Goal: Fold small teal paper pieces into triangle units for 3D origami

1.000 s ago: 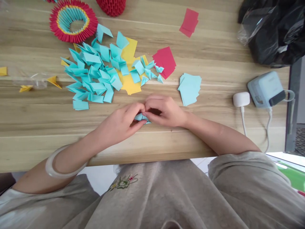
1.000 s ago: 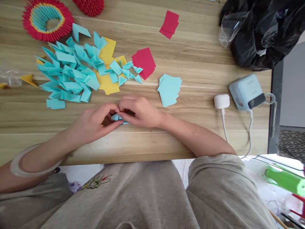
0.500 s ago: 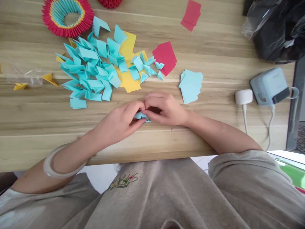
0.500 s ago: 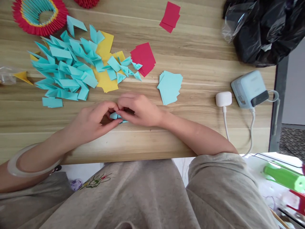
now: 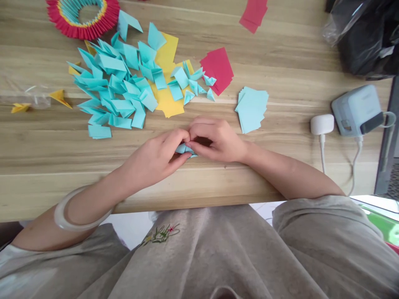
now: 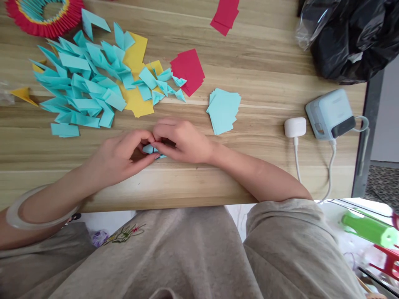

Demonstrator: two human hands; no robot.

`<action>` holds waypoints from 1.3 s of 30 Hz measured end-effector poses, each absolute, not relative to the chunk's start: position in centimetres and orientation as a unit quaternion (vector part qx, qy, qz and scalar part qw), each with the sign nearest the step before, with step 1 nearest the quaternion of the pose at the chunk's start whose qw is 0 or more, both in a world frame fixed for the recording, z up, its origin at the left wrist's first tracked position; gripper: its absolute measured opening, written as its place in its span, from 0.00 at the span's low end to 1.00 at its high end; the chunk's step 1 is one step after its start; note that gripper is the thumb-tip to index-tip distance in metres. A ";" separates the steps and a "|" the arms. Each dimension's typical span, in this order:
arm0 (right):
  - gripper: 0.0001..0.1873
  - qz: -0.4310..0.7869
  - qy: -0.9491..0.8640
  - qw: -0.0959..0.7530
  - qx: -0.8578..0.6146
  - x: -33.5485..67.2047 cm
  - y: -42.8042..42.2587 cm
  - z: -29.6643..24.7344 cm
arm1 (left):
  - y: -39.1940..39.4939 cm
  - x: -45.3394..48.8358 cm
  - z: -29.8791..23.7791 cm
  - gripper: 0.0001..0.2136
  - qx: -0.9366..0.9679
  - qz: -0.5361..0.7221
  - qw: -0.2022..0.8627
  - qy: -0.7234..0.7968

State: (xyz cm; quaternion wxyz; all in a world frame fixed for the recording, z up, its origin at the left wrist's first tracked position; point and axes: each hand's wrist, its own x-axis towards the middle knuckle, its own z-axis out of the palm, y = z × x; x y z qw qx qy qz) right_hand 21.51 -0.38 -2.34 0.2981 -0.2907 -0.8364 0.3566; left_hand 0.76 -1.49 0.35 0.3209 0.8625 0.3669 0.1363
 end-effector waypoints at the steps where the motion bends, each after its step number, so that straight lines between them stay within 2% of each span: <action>1: 0.13 0.356 -0.836 0.300 -0.291 21.5 -0.4 -2.4 | -1.5 0.8 0.3 0.05 0.863 0.138 0.319 0.366; 39: 0.13 0.334 -0.847 0.288 -0.297 21.5 -0.4 -2.1 | -1.7 0.5 0.0 0.08 0.884 0.153 0.279 0.344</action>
